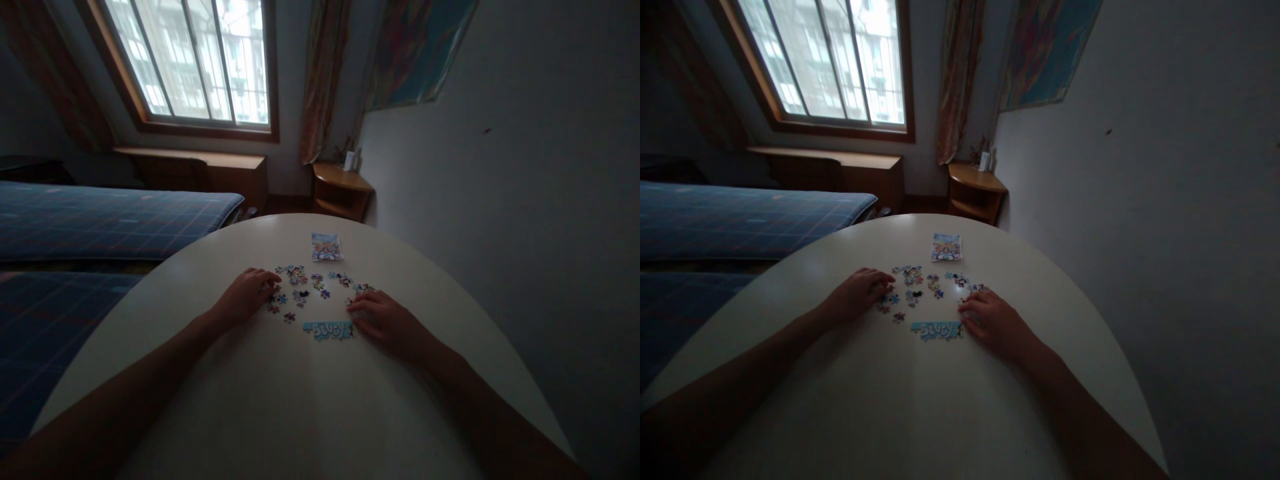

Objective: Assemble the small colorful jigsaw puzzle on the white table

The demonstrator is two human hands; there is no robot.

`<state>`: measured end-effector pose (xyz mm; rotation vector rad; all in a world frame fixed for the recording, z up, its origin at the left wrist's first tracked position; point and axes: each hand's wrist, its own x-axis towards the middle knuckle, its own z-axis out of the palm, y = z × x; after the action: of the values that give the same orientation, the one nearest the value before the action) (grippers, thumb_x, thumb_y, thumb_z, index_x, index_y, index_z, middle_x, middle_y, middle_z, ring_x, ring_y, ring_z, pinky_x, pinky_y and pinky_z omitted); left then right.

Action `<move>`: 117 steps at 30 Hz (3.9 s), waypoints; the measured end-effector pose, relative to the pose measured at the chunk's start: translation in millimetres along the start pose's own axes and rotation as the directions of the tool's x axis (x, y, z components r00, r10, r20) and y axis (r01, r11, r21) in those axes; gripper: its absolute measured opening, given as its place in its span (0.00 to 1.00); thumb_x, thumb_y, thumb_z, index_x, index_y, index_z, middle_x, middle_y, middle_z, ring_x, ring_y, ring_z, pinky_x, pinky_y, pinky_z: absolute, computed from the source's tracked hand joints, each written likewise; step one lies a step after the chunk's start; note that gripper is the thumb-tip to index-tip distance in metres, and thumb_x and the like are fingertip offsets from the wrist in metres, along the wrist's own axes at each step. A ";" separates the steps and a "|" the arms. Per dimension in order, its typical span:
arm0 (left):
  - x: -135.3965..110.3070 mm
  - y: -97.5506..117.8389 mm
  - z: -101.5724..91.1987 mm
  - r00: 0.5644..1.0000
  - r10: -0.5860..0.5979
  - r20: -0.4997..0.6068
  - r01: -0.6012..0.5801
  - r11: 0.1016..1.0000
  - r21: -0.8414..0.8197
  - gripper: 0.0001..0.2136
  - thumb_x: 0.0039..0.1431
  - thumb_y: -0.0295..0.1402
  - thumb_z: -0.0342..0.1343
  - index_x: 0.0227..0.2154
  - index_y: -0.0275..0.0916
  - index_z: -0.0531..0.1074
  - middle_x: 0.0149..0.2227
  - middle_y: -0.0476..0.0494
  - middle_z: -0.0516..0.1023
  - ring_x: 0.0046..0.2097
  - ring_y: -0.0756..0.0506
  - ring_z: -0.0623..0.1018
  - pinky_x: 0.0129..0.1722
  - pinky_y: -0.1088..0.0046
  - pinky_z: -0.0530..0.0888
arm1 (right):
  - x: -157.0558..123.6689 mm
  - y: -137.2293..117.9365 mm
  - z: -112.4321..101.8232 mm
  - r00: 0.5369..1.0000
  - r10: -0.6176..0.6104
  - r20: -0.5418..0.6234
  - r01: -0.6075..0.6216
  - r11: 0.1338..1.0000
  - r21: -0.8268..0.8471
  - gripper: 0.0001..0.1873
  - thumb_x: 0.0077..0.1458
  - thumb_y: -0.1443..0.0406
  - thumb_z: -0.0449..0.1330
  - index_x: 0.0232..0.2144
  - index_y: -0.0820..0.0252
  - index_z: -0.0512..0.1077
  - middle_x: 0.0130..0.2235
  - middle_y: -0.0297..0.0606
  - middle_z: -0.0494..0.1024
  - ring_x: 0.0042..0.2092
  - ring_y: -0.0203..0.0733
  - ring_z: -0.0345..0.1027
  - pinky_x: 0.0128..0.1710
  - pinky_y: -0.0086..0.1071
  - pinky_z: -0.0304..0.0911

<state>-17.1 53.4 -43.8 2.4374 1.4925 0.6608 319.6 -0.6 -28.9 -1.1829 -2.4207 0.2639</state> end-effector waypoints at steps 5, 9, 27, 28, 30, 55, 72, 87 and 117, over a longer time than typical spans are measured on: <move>-2.2 -5.3 -1.1 0.995 0.098 -0.014 -0.097 0.995 0.026 0.12 0.65 0.32 0.49 0.38 0.42 0.79 0.40 0.42 0.81 0.46 0.41 0.75 0.49 0.63 0.71 | -0.3 0.0 -0.4 1.000 0.001 0.018 -0.001 1.000 -0.011 0.10 0.59 0.67 0.60 0.42 0.57 0.77 0.47 0.46 0.78 0.50 0.48 0.72 0.52 0.45 0.69; -6.0 4.6 -9.7 0.996 0.077 -0.046 -0.077 0.997 0.013 0.11 0.66 0.35 0.51 0.36 0.41 0.79 0.39 0.42 0.79 0.43 0.41 0.75 0.46 0.63 0.72 | -0.6 1.3 0.6 1.000 -0.003 0.014 0.003 1.000 -0.022 0.10 0.58 0.68 0.60 0.43 0.56 0.77 0.47 0.45 0.78 0.50 0.48 0.72 0.51 0.45 0.69; -45.9 100.7 -9.0 0.800 0.487 0.351 -0.402 0.869 -0.288 0.05 0.62 0.26 0.60 0.33 0.42 0.76 0.36 0.49 0.80 0.42 0.46 0.76 0.48 0.68 0.67 | 0.5 -17.5 -3.2 0.989 -0.143 0.047 0.141 0.989 0.046 0.09 0.62 0.68 0.58 0.43 0.54 0.75 0.46 0.42 0.77 0.49 0.45 0.71 0.50 0.42 0.68; -46.2 100.4 -6.8 0.804 0.491 0.335 -0.415 0.867 -0.276 0.04 0.62 0.26 0.60 0.33 0.42 0.76 0.36 0.49 0.80 0.41 0.46 0.75 0.47 0.69 0.67 | 0.8 -18.1 -3.4 0.988 -0.149 0.049 0.146 0.988 0.051 0.09 0.62 0.68 0.58 0.43 0.55 0.75 0.46 0.42 0.77 0.48 0.44 0.71 0.49 0.41 0.68; -47.5 100.0 -2.2 0.813 0.496 0.304 -0.437 0.866 -0.243 0.04 0.63 0.27 0.59 0.34 0.42 0.76 0.37 0.49 0.80 0.41 0.46 0.75 0.45 0.69 0.68 | 1.2 -19.4 -4.0 0.985 -0.165 0.053 0.162 0.985 0.059 0.09 0.62 0.67 0.58 0.43 0.55 0.75 0.45 0.42 0.77 0.48 0.44 0.71 0.49 0.41 0.68; -21.1 39.7 21.1 0.991 0.120 -0.055 -0.113 0.987 0.112 0.10 0.66 0.34 0.52 0.45 0.42 0.76 0.50 0.44 0.79 0.54 0.39 0.75 0.56 0.53 0.69 | 3.9 -23.8 -4.6 0.981 -0.163 0.107 0.155 0.985 0.072 0.07 0.61 0.67 0.59 0.38 0.58 0.78 0.41 0.42 0.79 0.42 0.41 0.72 0.45 0.37 0.68; -14.2 34.4 19.0 0.997 -0.040 -0.067 0.027 0.983 -0.180 0.08 0.59 0.32 0.56 0.40 0.41 0.75 0.44 0.42 0.78 0.47 0.40 0.76 0.51 0.59 0.71 | 3.4 -22.2 -4.2 0.978 -0.170 0.123 0.159 0.983 0.092 0.07 0.61 0.68 0.58 0.38 0.58 0.77 0.41 0.42 0.78 0.43 0.41 0.71 0.44 0.36 0.68; -21.5 65.0 17.1 0.979 -0.200 0.034 0.160 0.660 -0.734 0.08 0.52 0.36 0.61 0.33 0.37 0.74 0.32 0.46 0.81 0.35 0.46 0.81 0.36 0.70 0.79 | 2.9 -24.9 0.2 0.991 -0.126 0.035 0.123 0.989 0.077 0.08 0.62 0.67 0.58 0.43 0.57 0.75 0.45 0.43 0.79 0.47 0.44 0.72 0.49 0.40 0.67; -39.6 77.4 19.5 0.823 0.562 0.086 -0.541 0.821 -0.182 0.20 0.60 0.21 0.49 0.53 0.41 0.70 0.54 0.41 0.75 0.55 0.43 0.74 0.55 0.61 0.72 | 2.5 -30.4 -13.3 0.976 -0.024 0.217 -0.034 0.965 0.262 0.06 0.53 0.63 0.69 0.35 0.55 0.81 0.32 0.34 0.83 0.33 0.36 0.76 0.38 0.28 0.67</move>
<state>38.0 -16.7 -40.6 2.7323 0.6344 0.6540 303.0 -17.7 -5.8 -1.0876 -2.4679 0.7305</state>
